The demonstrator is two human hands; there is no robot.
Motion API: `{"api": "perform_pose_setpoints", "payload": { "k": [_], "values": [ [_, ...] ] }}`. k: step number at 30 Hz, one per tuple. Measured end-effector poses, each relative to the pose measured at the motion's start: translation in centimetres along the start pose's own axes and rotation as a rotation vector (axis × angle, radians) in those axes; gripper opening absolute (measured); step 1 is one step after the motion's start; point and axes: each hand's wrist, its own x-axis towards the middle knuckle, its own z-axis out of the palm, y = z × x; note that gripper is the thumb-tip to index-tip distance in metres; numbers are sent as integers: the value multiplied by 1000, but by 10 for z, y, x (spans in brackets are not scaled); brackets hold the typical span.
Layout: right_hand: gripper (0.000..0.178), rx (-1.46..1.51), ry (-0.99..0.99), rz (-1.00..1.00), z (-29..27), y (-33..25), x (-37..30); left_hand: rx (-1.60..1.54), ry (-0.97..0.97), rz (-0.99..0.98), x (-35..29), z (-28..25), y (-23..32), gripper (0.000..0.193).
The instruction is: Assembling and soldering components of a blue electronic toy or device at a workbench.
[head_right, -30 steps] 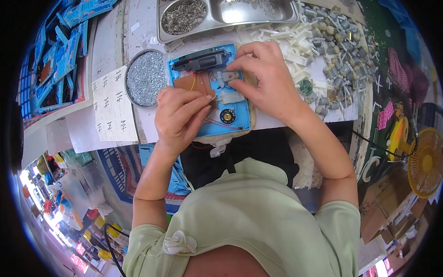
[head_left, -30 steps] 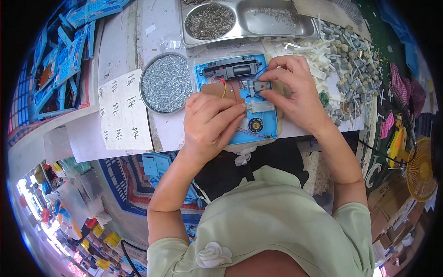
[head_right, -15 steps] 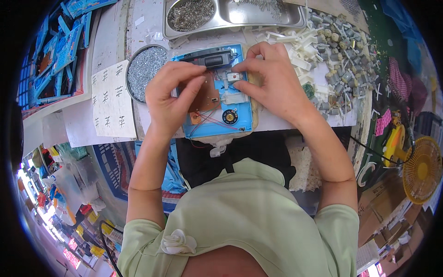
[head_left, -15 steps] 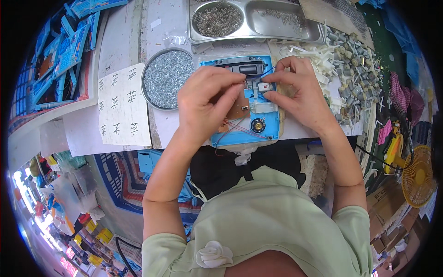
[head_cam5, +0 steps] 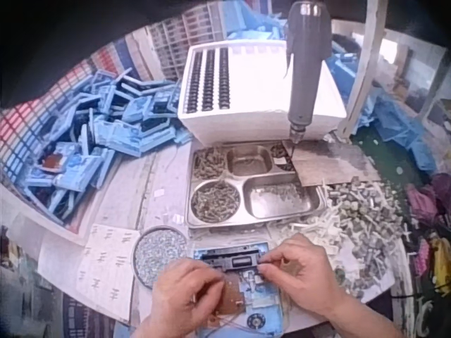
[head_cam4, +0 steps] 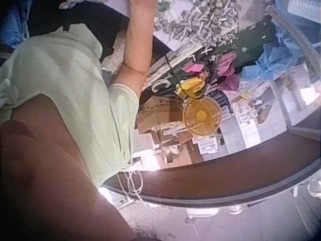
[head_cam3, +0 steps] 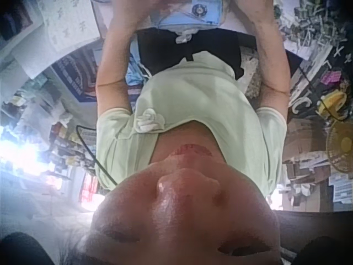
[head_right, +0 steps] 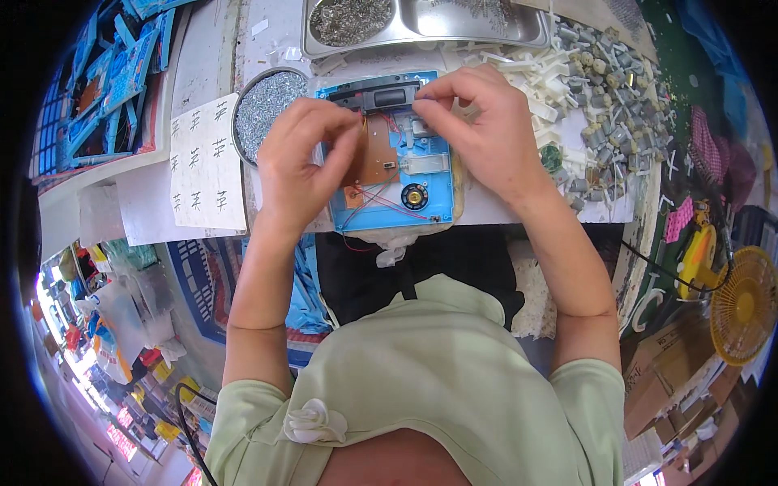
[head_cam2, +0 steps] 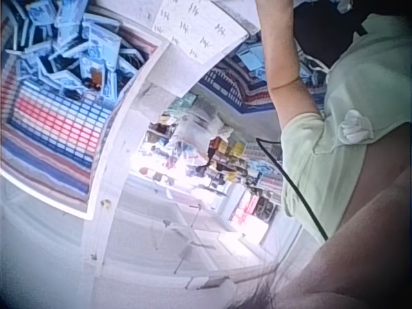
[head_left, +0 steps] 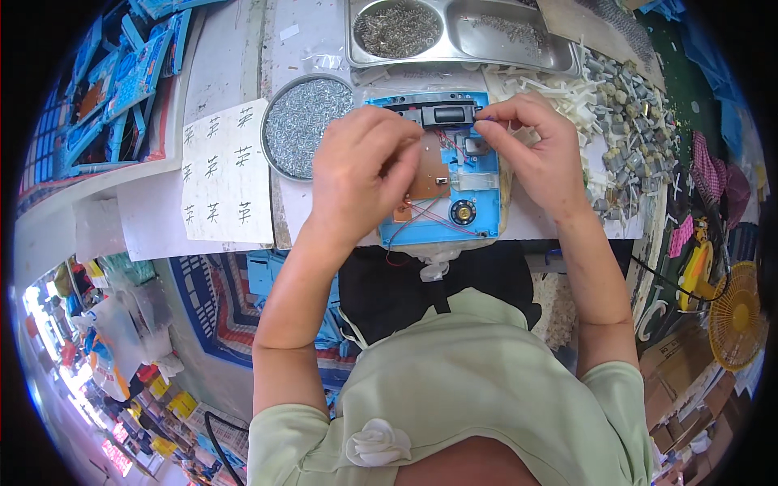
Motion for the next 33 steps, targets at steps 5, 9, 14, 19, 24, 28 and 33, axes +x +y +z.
{"api": "perform_pose_setpoints", "payload": {
  "k": [5, 9, 14, 19, 24, 28, 33],
  "values": [
    [11, -42, -7, -50, -3, -3, -7, 131, -26, 68, -7, -7, -21, 23],
    [10, -73, -43, -73, -1, -1, -9, 126, -70, 228, -4, 3, -23, 26],
    [10, -88, -58, -127, 5, 5, -10, 55, -157, 292, -3, 11, -19, 27],
    [11, -78, -59, -116, 3, 3, -8, 58, -225, 241, 2, 11, -9, 23],
    [13, -27, -27, -171, -2, 0, -7, -135, -39, 62, 5, 23, 2, 20],
    [14, -17, -11, -256, -3, 1, -7, -172, -41, -28, 10, 31, 8, 16],
    [14, 13, -9, -249, -3, 3, -5, -144, -91, -18, 17, 26, 12, 12]
  ]
}}
